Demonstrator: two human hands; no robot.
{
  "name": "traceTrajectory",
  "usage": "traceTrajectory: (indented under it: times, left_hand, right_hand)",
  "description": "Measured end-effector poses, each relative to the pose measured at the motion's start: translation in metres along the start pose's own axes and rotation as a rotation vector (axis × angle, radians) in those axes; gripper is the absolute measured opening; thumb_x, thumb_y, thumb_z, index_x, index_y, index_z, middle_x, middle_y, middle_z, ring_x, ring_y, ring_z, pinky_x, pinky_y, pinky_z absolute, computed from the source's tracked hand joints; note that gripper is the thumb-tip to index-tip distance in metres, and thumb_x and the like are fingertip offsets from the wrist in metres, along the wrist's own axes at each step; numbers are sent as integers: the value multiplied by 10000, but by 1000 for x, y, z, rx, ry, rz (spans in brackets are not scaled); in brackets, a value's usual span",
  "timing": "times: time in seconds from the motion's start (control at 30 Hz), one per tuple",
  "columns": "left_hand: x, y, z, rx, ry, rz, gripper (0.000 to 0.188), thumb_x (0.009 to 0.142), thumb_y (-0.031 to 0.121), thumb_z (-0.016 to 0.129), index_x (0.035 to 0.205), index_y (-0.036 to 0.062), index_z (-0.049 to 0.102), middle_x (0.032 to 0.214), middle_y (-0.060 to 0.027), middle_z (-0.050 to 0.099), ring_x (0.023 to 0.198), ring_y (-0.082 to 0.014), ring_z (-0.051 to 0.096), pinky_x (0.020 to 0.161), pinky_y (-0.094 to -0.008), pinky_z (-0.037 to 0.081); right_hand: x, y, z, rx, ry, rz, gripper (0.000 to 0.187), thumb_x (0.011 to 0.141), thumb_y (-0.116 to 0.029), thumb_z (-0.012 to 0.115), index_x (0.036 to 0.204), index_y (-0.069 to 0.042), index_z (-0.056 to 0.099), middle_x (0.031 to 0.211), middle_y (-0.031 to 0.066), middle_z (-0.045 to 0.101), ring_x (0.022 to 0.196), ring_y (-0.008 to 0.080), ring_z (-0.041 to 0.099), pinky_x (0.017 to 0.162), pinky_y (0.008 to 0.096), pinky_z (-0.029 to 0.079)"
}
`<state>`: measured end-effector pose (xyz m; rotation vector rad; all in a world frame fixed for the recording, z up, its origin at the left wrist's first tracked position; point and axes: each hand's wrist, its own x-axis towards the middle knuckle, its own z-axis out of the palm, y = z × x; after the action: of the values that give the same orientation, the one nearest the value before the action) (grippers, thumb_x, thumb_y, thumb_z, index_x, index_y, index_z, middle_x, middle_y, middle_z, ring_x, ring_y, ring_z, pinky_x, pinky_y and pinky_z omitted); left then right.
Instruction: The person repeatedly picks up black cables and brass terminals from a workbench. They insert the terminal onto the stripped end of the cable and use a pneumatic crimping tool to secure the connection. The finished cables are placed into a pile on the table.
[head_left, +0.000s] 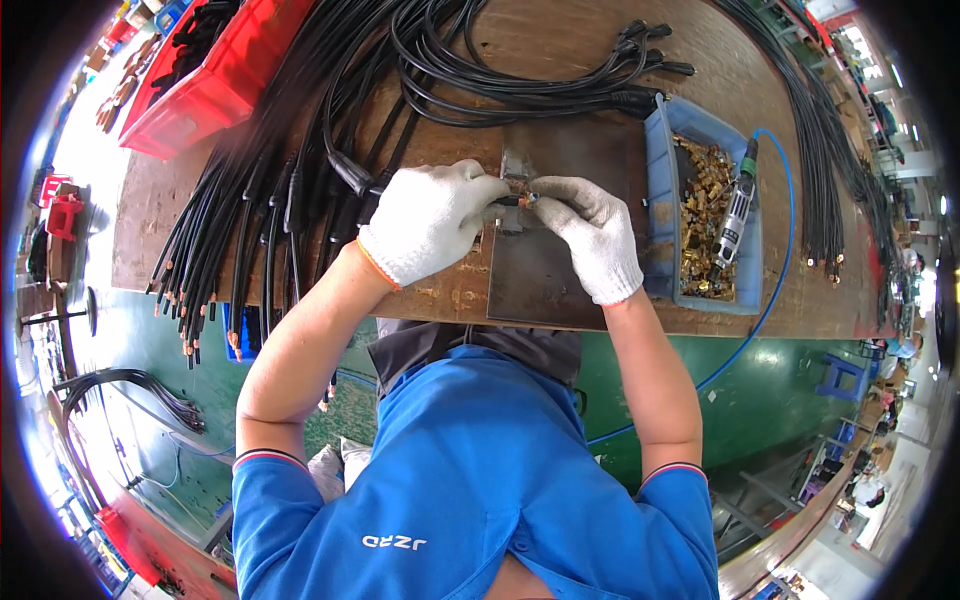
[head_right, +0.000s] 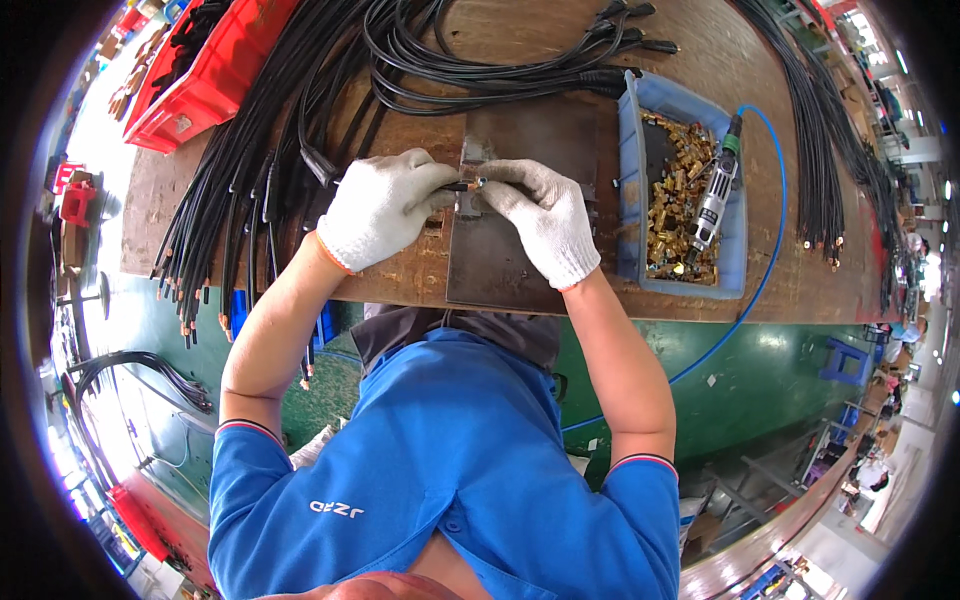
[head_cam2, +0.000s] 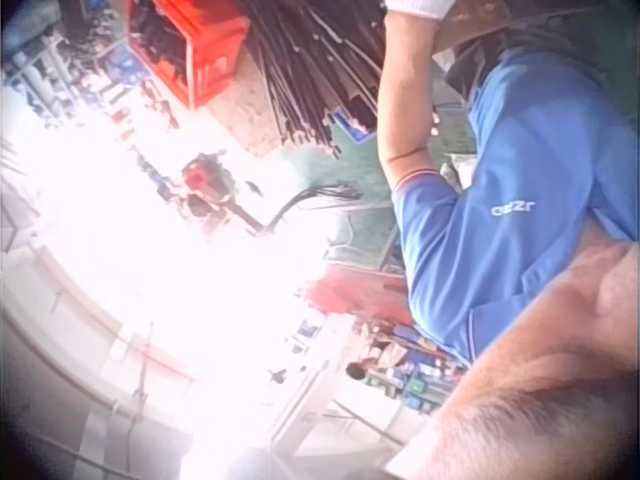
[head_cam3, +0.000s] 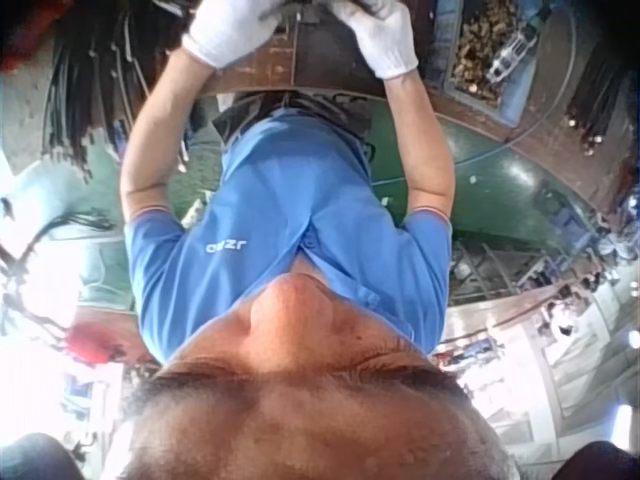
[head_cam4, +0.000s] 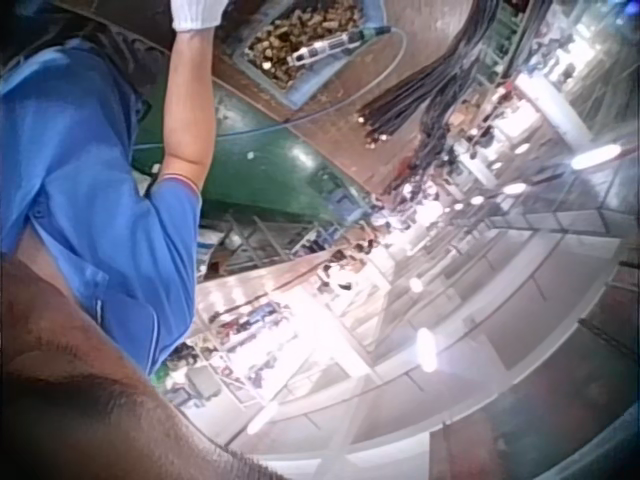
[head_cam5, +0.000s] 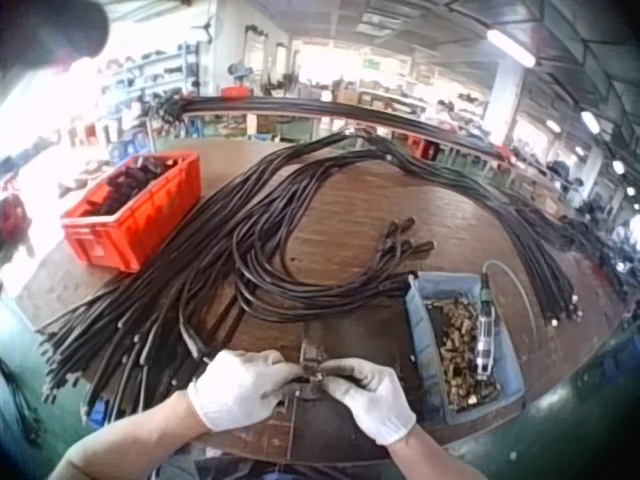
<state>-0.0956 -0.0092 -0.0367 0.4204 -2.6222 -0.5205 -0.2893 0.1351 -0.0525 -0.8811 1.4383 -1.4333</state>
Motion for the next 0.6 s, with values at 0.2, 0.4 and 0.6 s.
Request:
traceTrajectory:
  times: [0.2, 0.4, 0.6]
  left_hand:
    - [2, -3, -1, 39, -35, 39, 278, 844, 54, 677, 1108, 92, 754, 911, -118, 731, 833, -340, 739, 725, -449, 587]
    - [2, -7, 6, 7, -44, 29, 286, 841, 52, 676, 1116, 73, 749, 927, -127, 750, 848, -347, 743, 741, -463, 593]
    - [0, -9, 8, -31, -23, -39, 214, 942, 182, 730, 1134, 98, 767, 953, -128, 753, 866, -353, 747, 749, -458, 598]
  right_hand:
    - [1, 2, 1, -103, 4, -41, 222, 1010, -12, 729, 1226, 31, 758, 1123, 81, 795, 1029, 115, 720, 943, 275, 574]
    - [3, 7, 6, -107, 23, -38, 219, 1009, -12, 733, 1222, 33, 756, 1133, 82, 792, 1028, 115, 717, 942, 276, 575]
    - [8, 18, 7, -207, 40, -111, 200, 998, -23, 745, 1194, 2, 773, 1114, 87, 797, 1011, 130, 734, 923, 286, 578]
